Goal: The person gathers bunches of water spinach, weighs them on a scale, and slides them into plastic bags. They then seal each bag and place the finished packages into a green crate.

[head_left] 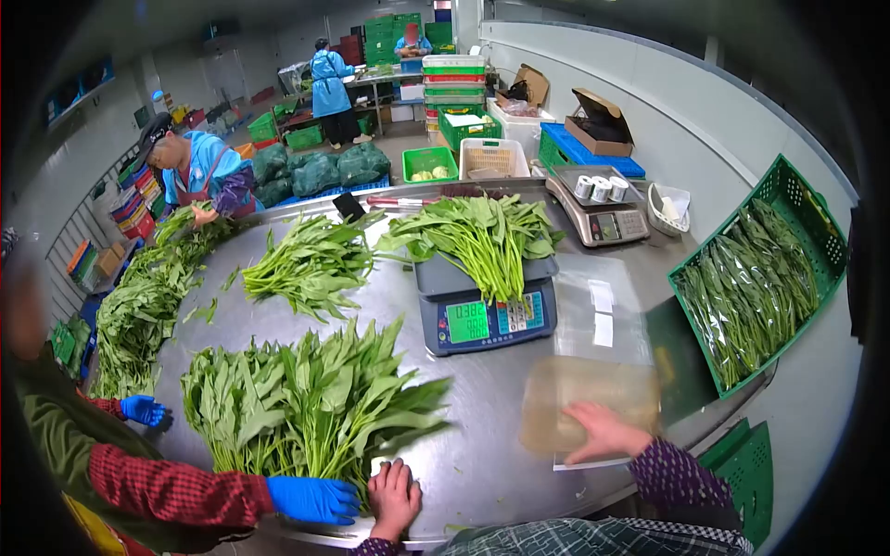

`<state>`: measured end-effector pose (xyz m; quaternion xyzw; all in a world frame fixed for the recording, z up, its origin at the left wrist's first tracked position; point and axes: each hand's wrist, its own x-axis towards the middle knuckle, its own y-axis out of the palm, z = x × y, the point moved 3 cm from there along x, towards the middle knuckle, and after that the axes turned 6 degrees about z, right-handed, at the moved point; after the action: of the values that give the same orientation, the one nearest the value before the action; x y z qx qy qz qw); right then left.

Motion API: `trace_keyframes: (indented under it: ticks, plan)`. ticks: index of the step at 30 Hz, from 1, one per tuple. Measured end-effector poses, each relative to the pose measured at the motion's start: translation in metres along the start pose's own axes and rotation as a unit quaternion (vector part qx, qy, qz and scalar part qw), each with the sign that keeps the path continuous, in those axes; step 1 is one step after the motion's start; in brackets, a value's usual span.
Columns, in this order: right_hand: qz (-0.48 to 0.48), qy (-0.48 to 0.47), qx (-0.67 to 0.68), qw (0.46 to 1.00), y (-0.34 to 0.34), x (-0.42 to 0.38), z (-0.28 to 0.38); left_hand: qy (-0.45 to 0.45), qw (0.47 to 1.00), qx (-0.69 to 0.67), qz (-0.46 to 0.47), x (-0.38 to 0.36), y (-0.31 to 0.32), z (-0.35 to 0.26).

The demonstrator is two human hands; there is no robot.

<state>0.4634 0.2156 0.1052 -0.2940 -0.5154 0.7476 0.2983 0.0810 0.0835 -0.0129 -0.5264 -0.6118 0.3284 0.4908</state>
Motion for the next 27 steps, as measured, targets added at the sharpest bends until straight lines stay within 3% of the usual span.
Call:
trace_keyframes:
  ticks: [3, 6, 9, 12, 15, 17, 19, 22, 25, 27]
  plan:
    - [0.038, 0.102, -0.154, 0.982, 0.042, -0.08, -0.021, -0.005, 1.0, 0.002, -0.004, -0.001, -0.005, -0.006]
    - [0.02, 0.183, -0.069, 0.98, 0.067, -0.103, -0.068, -0.035, 0.999, -0.021, 0.022, -0.007, 0.0, -0.007]
    - [-0.012, 0.163, -0.109, 0.98, 0.027, -0.102, -0.056, -0.052, 0.999, 0.0, 0.006, -0.007, -0.004, -0.017]
    - [-0.057, 0.208, -0.072, 0.974, -0.038, -0.101, -0.033, -0.054, 0.998, 0.018, -0.01, -0.009, 0.001, -0.022]
    - [-0.049, 0.272, 0.021, 0.961, -0.05, -0.085, -0.046, -0.064, 0.997, -0.013, -0.038, -0.005, 0.007, -0.042]
    - [0.024, 0.202, 0.157, 0.966, -0.044, -0.061, -0.05, -0.062, 0.995, -0.049, -0.063, 0.009, 0.011, -0.06]
    - [0.028, 0.172, 0.261, 0.95, -0.038, -0.037, -0.037, -0.063, 0.991, -0.086, -0.081, 0.024, 0.012, -0.081]
    - [0.006, 0.122, 0.261, 0.958, -0.043, -0.005, -0.04, -0.067, 0.983, -0.15, -0.087, 0.053, 0.014, -0.103]
    - [0.012, 0.131, 0.354, 0.926, -0.033, 0.048, -0.077, -0.098, 0.964, -0.227, -0.095, 0.088, 0.016, -0.12]
    - [-0.094, 0.106, 0.366, 0.92, -0.038, 0.097, -0.086, -0.144, 0.944, -0.29, -0.064, 0.115, 0.01, -0.126]
